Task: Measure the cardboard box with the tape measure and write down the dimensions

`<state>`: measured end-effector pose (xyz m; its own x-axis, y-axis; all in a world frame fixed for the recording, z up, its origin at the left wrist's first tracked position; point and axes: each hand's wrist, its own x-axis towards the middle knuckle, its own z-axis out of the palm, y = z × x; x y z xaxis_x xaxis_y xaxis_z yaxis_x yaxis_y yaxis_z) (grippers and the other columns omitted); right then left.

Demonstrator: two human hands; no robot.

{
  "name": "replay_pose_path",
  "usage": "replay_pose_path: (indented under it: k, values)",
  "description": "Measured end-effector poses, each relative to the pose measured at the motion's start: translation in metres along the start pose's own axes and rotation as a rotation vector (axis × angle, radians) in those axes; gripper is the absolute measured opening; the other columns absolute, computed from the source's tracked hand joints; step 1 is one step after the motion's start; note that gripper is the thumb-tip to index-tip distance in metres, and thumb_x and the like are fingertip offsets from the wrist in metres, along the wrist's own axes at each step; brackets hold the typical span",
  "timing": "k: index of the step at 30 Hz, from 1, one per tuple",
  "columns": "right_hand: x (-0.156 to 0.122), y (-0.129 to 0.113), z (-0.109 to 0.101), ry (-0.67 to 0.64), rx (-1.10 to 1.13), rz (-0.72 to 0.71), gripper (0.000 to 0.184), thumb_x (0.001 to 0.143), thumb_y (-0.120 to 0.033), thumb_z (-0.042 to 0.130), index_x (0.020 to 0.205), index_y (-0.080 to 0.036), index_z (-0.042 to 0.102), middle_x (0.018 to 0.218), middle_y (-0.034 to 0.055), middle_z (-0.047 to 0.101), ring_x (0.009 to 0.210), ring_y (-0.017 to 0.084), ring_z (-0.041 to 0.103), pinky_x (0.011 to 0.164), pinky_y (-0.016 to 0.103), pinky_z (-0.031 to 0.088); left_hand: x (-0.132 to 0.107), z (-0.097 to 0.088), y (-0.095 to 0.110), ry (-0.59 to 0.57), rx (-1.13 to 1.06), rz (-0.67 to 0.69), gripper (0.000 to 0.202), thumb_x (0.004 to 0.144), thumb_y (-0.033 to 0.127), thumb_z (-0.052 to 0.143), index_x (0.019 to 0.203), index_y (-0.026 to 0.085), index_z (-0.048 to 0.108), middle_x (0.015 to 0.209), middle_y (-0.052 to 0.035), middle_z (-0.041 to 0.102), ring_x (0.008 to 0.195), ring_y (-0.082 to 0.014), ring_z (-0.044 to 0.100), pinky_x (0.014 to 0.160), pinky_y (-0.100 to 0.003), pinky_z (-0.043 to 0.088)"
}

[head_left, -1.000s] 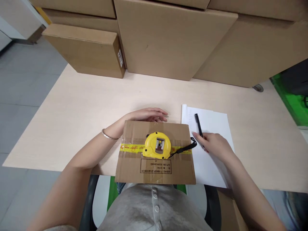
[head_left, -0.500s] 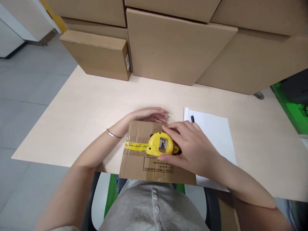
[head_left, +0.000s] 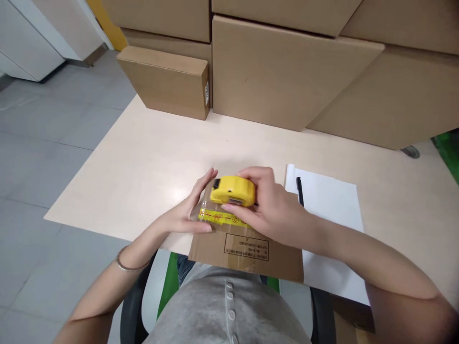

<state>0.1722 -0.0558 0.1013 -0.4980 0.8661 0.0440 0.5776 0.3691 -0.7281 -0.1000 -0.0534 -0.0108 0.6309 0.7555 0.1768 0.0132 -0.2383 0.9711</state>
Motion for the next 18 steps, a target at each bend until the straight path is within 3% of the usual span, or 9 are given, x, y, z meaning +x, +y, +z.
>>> replay_pose_path:
  k: [4, 7, 10, 12, 15, 18]
  values:
    - [0.031, -0.017, 0.012, -0.191, -0.140, -0.082, 0.046, 0.104, -0.042, 0.063, 0.142, -0.023, 0.046, 0.124, 0.0084, 0.074, 0.090, 0.023, 0.076, 0.073, 0.037, 0.060, 0.002, 0.013, -0.009, 0.027, -0.058, -0.031, 0.097, 0.094, 0.057, 0.073, 0.172, 0.042, 0.018, 0.180, -0.0074, 0.029, 0.167, -0.0399, 0.027, 0.135, -0.059, 0.032]
    - [0.036, -0.017, 0.015, -0.253, -0.151, -0.160, 0.044, 0.104, -0.022, 0.059, 0.147, -0.028, 0.048, 0.137, 0.0067, 0.069, 0.101, 0.022, 0.074, 0.081, 0.036, 0.060, 0.002, 0.015, -0.011, 0.091, -0.055, -0.046, 0.104, 0.093, 0.057, 0.074, 0.173, 0.044, 0.009, 0.174, -0.0097, 0.036, 0.160, -0.0396, 0.038, 0.131, -0.062, 0.035]
    - [0.027, -0.004, 0.004, -0.258, -0.115, -0.218, 0.047, 0.106, -0.021, 0.056, 0.150, -0.035, 0.050, 0.127, 0.0031, 0.070, 0.089, 0.017, 0.073, 0.077, 0.033, 0.058, 0.002, 0.014, -0.012, 0.116, -0.043, 0.008, 0.111, 0.091, 0.053, 0.077, 0.171, 0.050, -0.001, 0.171, -0.0078, 0.037, 0.156, -0.0371, 0.043, 0.128, -0.064, 0.038]
    - [0.014, 0.012, -0.012, -0.250, -0.097, -0.217, 0.044, 0.106, -0.024, 0.057, 0.148, -0.037, 0.054, 0.120, 0.0021, 0.070, 0.082, 0.016, 0.072, 0.073, 0.031, 0.057, 0.004, 0.012, -0.012, 0.081, 0.000, 0.084, 0.098, 0.093, 0.055, 0.074, 0.170, 0.052, 0.014, 0.168, -0.0070, 0.039, 0.156, -0.0368, 0.040, 0.128, -0.063, 0.037]
    - [-0.019, 0.042, -0.041, -0.201, -0.082, -0.148, 0.038, 0.104, -0.030, 0.061, 0.141, -0.038, 0.061, 0.118, 0.0028, 0.071, 0.083, 0.018, 0.074, 0.071, 0.031, 0.057, 0.007, 0.009, -0.010, 0.034, 0.081, 0.132, 0.062, 0.098, 0.056, 0.065, 0.158, 0.048, 0.050, 0.160, -0.0073, 0.040, 0.155, -0.0377, 0.036, 0.129, -0.063, 0.035]
    - [-0.064, 0.073, -0.068, -0.121, -0.107, 0.010, 0.035, 0.102, -0.037, 0.067, 0.137, -0.039, 0.065, 0.121, 0.0056, 0.073, 0.097, 0.024, 0.074, 0.077, 0.035, 0.059, 0.010, 0.008, -0.007, 0.034, 0.115, 0.150, 0.049, 0.099, 0.056, 0.061, 0.147, 0.046, 0.061, 0.156, -0.0076, 0.040, 0.151, -0.0377, 0.039, 0.128, -0.064, 0.035]
